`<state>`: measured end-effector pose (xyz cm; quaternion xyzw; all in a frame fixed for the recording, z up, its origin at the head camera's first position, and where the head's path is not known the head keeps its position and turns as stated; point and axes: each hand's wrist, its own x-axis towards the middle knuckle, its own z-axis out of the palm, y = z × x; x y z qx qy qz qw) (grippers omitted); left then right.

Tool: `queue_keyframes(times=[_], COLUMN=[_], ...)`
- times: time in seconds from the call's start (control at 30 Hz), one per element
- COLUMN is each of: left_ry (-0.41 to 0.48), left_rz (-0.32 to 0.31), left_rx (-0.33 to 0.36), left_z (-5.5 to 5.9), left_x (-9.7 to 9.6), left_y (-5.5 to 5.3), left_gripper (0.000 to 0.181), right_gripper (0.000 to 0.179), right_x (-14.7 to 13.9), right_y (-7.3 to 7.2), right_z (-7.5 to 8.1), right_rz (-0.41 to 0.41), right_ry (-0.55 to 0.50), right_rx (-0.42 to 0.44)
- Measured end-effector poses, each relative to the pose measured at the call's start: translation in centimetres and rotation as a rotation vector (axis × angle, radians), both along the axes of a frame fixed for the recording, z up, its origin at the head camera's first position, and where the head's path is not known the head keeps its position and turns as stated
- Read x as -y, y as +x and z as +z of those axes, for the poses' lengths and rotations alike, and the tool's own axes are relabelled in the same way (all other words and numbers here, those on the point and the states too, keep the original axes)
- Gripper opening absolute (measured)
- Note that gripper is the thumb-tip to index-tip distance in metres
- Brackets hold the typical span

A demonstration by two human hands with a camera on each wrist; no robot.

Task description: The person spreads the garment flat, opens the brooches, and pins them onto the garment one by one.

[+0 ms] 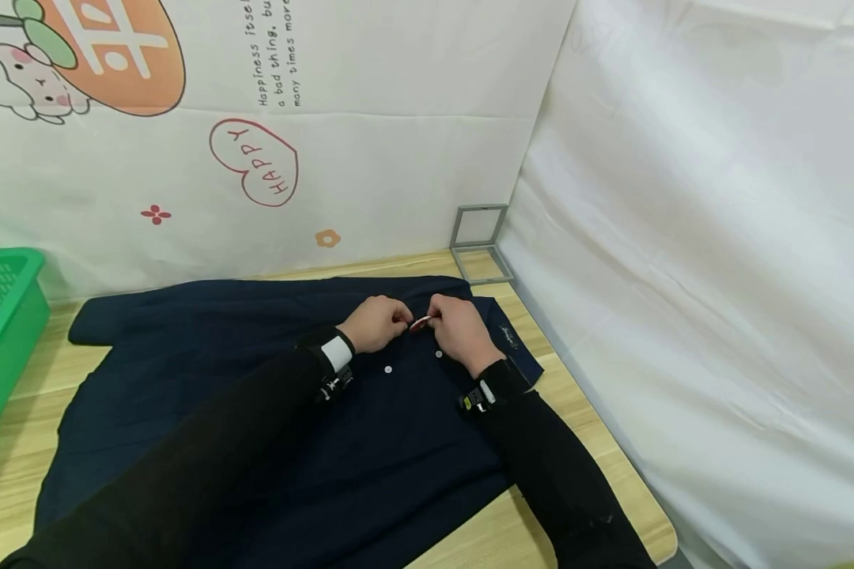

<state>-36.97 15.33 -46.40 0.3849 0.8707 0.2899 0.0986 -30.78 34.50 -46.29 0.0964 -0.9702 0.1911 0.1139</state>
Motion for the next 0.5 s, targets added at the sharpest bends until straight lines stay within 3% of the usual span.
queue_keyframes(times=[0.27,0.5], left_ry=[0.007,-0.019], left_rz=[-0.018,-0.038], left_rx=[0.055,0.04], left_z=[0.31,0.2], left_x=[-0.04,-0.02], left_y=[0.01,-0.15], left_gripper=[0.022,0.022], right_gripper=[0.011,0.011], right_x=[0.35,0.32], right_y=[0.16,0.3], right_z=[-0.18,-0.14], right_rz=[0.029,0.031], right_ry=[0.011,0.02], right_rx=[-0.042,-0.091])
